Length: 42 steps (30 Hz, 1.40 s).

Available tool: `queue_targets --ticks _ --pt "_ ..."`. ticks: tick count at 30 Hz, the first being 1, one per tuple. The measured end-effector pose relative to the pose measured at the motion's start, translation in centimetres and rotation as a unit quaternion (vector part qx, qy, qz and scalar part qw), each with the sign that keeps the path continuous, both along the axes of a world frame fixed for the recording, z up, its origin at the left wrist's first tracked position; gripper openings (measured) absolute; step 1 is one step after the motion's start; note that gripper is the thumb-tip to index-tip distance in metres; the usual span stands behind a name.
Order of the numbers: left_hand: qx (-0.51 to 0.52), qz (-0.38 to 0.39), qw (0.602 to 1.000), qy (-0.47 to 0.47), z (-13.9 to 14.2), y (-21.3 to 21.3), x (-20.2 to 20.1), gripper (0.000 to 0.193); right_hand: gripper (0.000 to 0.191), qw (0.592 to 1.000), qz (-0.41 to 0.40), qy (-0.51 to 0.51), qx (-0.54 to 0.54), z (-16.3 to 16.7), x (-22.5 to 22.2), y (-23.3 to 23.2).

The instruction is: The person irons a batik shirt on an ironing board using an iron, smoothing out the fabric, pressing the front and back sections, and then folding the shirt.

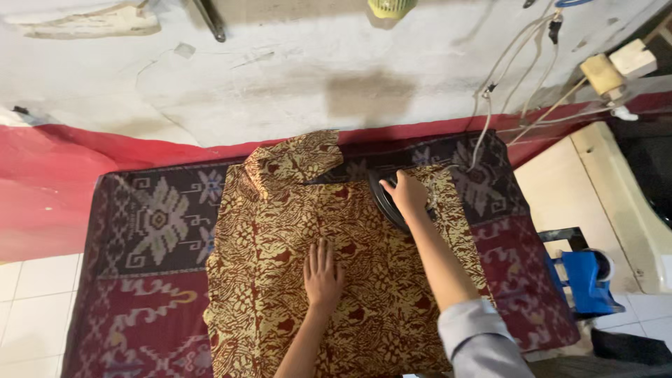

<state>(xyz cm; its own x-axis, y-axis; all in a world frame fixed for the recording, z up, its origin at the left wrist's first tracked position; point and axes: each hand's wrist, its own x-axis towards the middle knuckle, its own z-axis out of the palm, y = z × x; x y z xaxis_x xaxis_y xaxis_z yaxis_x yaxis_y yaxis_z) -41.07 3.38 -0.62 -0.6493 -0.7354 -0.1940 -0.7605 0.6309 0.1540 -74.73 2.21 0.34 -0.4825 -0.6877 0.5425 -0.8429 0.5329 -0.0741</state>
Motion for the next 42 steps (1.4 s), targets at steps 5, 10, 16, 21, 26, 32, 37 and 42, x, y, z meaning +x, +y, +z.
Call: queue_targets --ticks 5,10,16,21,26,32,37,42 --pt "-0.035 0.071 0.997 -0.017 -1.4 -4.6 4.7 0.068 0.050 0.934 0.184 -0.192 0.238 1.8 4.8 2.1" --pt "-0.104 0.130 0.984 0.067 -3.7 -5.3 9.2 0.067 0.050 0.937 0.288 -0.089 0.177 2.0 10.1 0.8" --pt "-0.114 0.140 0.980 0.085 -4.2 -5.0 10.4 0.068 0.053 0.975 0.163 -0.084 0.127 1.3 9.2 -7.4" --pt "-0.121 0.143 0.977 0.102 -3.5 -4.9 10.4 0.066 0.054 0.981 0.141 -0.090 0.097 1.0 9.6 -9.2" --pt "-0.112 0.145 0.980 0.082 -3.5 -4.8 10.4 0.067 0.058 0.964 0.129 -0.129 0.195 0.3 7.7 -5.4" --pt "-0.128 0.137 0.979 0.077 -3.6 -4.8 10.1 0.070 0.072 0.964 -0.095 -0.145 0.200 0.3 -2.3 3.6" --pt "-0.133 0.143 0.976 0.100 -3.3 -4.4 9.9 0.068 0.075 0.925 -0.305 -0.169 0.148 1.1 -8.8 13.5" --pt "-0.150 0.137 0.971 0.123 -3.2 -4.1 9.8 0.068 0.077 0.923 -0.243 -0.198 0.225 1.7 -8.1 18.4"
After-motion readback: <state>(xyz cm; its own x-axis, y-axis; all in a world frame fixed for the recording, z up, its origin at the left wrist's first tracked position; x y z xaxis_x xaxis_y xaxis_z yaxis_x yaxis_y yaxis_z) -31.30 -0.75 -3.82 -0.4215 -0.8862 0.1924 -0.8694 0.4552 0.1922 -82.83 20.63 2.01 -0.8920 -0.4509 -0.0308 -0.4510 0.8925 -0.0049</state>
